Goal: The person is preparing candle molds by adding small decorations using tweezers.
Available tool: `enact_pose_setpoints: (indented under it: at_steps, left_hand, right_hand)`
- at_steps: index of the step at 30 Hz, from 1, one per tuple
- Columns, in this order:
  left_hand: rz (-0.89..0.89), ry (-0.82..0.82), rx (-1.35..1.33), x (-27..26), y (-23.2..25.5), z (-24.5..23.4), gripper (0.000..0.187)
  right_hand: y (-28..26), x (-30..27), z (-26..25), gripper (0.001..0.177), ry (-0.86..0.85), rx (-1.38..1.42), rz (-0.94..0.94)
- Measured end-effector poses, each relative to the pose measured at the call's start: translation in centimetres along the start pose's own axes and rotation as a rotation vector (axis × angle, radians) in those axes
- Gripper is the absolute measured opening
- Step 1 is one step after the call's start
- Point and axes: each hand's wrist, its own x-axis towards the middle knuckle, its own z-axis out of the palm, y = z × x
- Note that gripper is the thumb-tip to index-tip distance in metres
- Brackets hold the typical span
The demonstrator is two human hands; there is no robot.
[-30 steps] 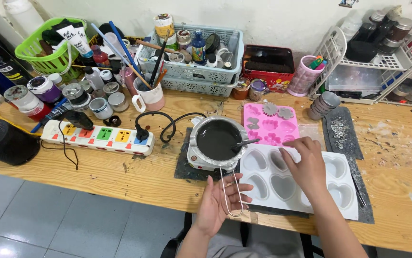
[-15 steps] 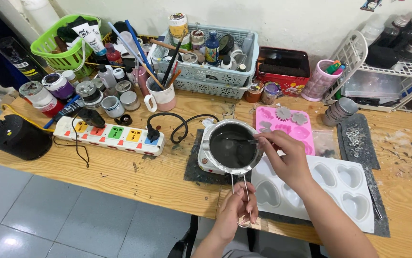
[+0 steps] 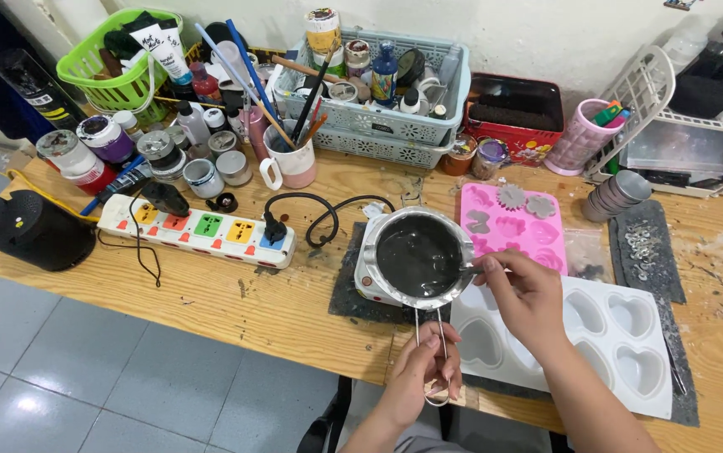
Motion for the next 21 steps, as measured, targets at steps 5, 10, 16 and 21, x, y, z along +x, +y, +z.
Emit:
enact_pose_setpoints:
  at_steps: [5, 10, 16, 21]
  left_hand:
    - [-0.018, 0.008, -0.011, -0.1, 0.3, 0.0, 0.033]
    - [-0.035, 0.016, -0.018, -0.1, 0.7, 0.3, 0.033]
    - [-0.017, -0.001, -0.015, -0.2, 0.5, 0.1, 0.032]
    - [-0.008, -0.008, -0.013, -0.1, 0.5, 0.1, 0.032]
  right_hand:
    - [2.1, 0.3, 0.1, 0.018, 0.071, 0.307, 0.434]
    - [1.7, 0.9, -0.2, 0.021, 0.104, 0.356, 0.432]
    - [1.4, 1.0, -0.4, 0.021, 0.142, 0.332, 0.364]
    - [0.3, 1.5, -0.7, 0.021, 0.071, 0.182, 0.372]
